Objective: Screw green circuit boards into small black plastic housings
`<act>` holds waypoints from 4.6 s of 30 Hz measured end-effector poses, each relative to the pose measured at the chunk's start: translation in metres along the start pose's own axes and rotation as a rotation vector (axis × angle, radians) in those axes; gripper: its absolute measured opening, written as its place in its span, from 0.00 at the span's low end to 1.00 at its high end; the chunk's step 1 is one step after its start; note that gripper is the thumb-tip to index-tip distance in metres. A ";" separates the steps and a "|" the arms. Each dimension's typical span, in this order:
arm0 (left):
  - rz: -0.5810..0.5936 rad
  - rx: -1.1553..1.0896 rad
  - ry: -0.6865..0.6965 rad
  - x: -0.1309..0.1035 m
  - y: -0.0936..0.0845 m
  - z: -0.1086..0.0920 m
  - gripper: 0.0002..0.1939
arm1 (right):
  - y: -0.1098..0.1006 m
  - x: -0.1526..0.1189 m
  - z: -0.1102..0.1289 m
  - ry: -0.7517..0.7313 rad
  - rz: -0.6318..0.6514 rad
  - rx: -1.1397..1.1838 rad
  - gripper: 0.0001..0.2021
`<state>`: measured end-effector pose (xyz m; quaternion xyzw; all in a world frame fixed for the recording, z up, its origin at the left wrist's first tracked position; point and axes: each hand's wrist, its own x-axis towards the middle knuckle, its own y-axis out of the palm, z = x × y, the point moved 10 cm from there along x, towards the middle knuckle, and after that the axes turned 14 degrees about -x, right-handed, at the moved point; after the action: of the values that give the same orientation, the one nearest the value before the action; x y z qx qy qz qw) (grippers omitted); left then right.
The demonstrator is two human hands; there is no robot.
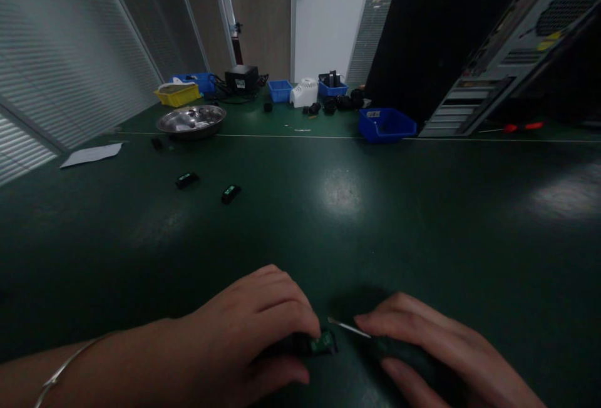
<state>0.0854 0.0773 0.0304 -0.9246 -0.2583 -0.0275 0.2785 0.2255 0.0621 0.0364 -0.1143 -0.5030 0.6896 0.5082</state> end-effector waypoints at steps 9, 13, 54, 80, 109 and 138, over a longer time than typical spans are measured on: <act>-0.123 0.083 0.029 -0.002 -0.008 -0.003 0.14 | 0.009 -0.005 0.007 -0.077 0.063 -0.035 0.17; -0.339 0.165 0.096 -0.011 -0.028 -0.012 0.16 | 0.004 -0.003 0.012 -0.060 0.042 -0.064 0.18; 0.137 0.080 0.093 -0.008 0.011 -0.018 0.21 | 0.034 -0.003 0.019 0.082 0.295 -0.096 0.05; 0.152 0.032 0.027 -0.009 0.014 -0.014 0.22 | 0.013 -0.002 0.002 0.344 0.088 0.191 0.06; 0.008 0.029 -0.052 -0.009 0.021 -0.009 0.23 | 0.029 -0.003 0.026 0.252 0.164 0.245 0.05; -0.058 0.033 -0.023 -0.015 0.027 -0.018 0.38 | 0.031 -0.004 0.052 0.115 0.036 0.087 0.12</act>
<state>0.0876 0.0414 0.0291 -0.9123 -0.2885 -0.0209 0.2900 0.1748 0.0292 0.0344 -0.1406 -0.4405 0.7121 0.5283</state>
